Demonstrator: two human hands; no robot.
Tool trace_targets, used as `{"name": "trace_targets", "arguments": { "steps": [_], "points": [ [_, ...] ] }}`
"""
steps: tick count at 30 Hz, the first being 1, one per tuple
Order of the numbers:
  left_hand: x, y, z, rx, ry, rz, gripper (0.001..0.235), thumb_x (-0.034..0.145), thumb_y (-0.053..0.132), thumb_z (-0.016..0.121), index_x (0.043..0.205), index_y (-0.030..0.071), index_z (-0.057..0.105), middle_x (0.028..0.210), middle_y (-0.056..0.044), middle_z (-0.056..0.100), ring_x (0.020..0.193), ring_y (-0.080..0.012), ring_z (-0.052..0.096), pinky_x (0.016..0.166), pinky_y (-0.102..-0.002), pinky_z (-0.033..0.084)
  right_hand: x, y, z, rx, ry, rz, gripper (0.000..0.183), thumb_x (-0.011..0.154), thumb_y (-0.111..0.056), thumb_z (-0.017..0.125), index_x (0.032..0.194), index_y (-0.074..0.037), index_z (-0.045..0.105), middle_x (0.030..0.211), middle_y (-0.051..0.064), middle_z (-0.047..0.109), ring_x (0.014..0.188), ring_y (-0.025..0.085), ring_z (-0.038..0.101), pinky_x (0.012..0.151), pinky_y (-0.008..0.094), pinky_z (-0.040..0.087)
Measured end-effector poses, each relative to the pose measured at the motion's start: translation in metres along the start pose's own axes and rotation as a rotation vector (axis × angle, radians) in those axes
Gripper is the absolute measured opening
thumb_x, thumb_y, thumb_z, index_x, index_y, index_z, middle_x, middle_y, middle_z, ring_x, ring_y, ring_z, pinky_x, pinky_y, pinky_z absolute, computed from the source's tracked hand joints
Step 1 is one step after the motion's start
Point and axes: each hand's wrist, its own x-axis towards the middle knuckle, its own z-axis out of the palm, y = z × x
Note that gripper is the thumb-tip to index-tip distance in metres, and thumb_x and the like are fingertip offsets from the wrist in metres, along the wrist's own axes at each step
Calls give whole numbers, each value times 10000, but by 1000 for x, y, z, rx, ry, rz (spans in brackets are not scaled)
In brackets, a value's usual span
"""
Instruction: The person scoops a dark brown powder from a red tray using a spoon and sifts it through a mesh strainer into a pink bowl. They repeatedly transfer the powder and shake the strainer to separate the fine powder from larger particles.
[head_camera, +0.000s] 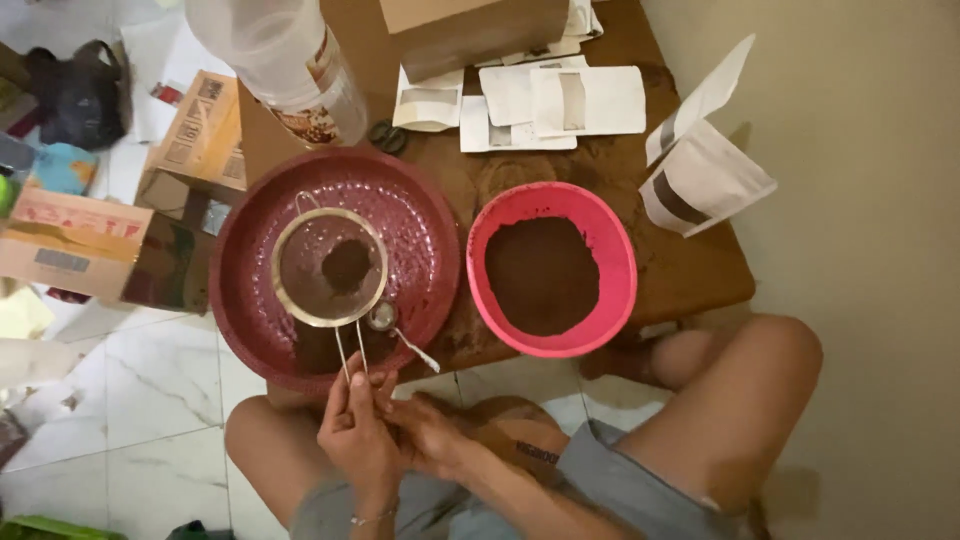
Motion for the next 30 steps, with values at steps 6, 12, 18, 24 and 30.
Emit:
{"name": "trace_targets", "arguments": {
  "steps": [6, 12, 18, 24, 30],
  "points": [
    [-6, 10, 1, 49, -11, 4, 371, 1049, 138, 530, 1338, -80, 609, 956, -121, 648, 798, -126, 594, 946, -319, 602, 1, -1, -4, -376, -32, -135, 211, 982, -303, 708, 1087, -135, 636, 913, -82, 582, 747, 19, 469, 671, 165, 374],
    [-12, 12, 8, 138, 11, 15, 374, 1055, 189, 519, 1313, -59, 629, 631, -11, 443, 588, -66, 423, 917, -344, 630, 0, 4, -6, -69, 48, 25, 168, 1019, -169, 653, 1170, -96, 664, 1004, -31, 682, 805, 21, 610, 697, 137, 508],
    [-15, 10, -8, 17, -8, 0, 416, 1050, 159, 505, 1372, -99, 563, 872, -138, 582, 635, -94, 439, 986, -460, 615, -12, -6, 6, -331, -64, 48, 217, 1082, -311, 601, 969, -128, 633, 736, -27, 550, 602, 48, 427, 535, 202, 304],
    [-2, 22, -17, -26, -19, 48, 393, 1062, 201, 522, 1335, -76, 575, 741, -48, 533, 691, -71, 496, 985, -456, 626, -86, -69, 39, -1243, -338, 72, 404, 1109, -399, 438, 1085, -79, 684, 909, 7, 673, 803, 119, 580, 733, 283, 472],
    [0, 43, -22, 248, -101, 15, 379, 1009, 99, 564, 1354, -43, 631, 708, -31, 539, 702, -123, 570, 749, -293, 578, -173, -220, 94, -1555, 223, 126, 368, 904, -336, 651, 1240, -199, 715, 1017, -68, 751, 749, 57, 589, 648, 221, 498]
  ]
}}
